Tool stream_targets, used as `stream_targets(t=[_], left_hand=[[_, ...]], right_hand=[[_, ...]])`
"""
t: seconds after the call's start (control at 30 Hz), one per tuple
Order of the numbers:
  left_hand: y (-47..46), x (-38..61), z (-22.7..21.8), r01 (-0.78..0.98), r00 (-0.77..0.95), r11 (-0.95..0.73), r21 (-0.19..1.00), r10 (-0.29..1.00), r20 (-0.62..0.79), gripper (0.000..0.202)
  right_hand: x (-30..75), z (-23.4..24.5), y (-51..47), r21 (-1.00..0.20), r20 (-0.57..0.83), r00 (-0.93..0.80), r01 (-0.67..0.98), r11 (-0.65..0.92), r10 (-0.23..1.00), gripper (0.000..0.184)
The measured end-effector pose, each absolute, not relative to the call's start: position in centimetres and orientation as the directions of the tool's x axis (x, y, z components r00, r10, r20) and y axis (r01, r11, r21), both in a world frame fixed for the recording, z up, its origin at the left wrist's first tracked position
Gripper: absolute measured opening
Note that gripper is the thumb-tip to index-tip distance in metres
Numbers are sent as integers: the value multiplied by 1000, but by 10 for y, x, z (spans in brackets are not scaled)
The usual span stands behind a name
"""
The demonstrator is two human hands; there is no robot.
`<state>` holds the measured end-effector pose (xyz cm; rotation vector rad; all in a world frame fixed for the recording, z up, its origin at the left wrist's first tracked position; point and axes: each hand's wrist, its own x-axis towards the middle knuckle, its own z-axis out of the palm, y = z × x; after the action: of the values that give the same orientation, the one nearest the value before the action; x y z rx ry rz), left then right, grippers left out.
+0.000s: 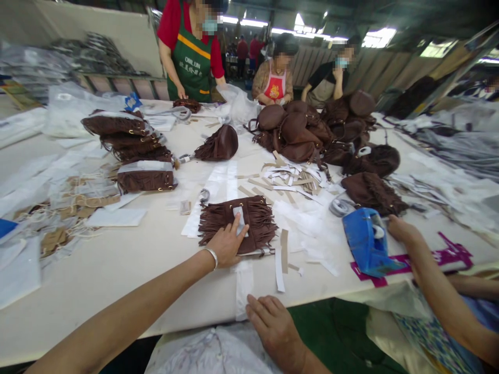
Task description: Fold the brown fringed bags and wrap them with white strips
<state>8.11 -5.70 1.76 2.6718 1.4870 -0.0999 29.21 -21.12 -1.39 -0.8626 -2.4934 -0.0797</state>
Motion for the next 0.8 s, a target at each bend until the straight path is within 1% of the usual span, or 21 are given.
stream_targets(t=[0.23,0.33,0.5,0.53,0.6,0.7,0.8], left_hand=[[-58,81,14,854,521,-518,56,850,-77,103],[-59,81,14,854,520,-515,76,851,-70,101],[-62,80,12,865,500,-494,85,863,-75,104],[-62,80,12,868,494,-488,88,866,-74,104],[-63,80,10,870,490,-483,99,869,-67,104],[-65,78,8,870,485,-475,133,873,-53,105],[-67,76,5,866,477,-462,191,878,-39,102]], right_hand=[[296,-5,-212,-118,427,-736,530,840,525,27],[295,-10,-212,-108,457,-725,530,841,515,26],[294,-10,-201,-83,517,-743,451,889,425,27],[293,-3,-196,-105,507,-752,431,896,421,25],[291,16,-181,-202,449,-769,409,890,455,22],[284,54,-148,-367,330,-750,458,810,573,18],[271,78,-102,-445,298,-683,519,730,667,19]])
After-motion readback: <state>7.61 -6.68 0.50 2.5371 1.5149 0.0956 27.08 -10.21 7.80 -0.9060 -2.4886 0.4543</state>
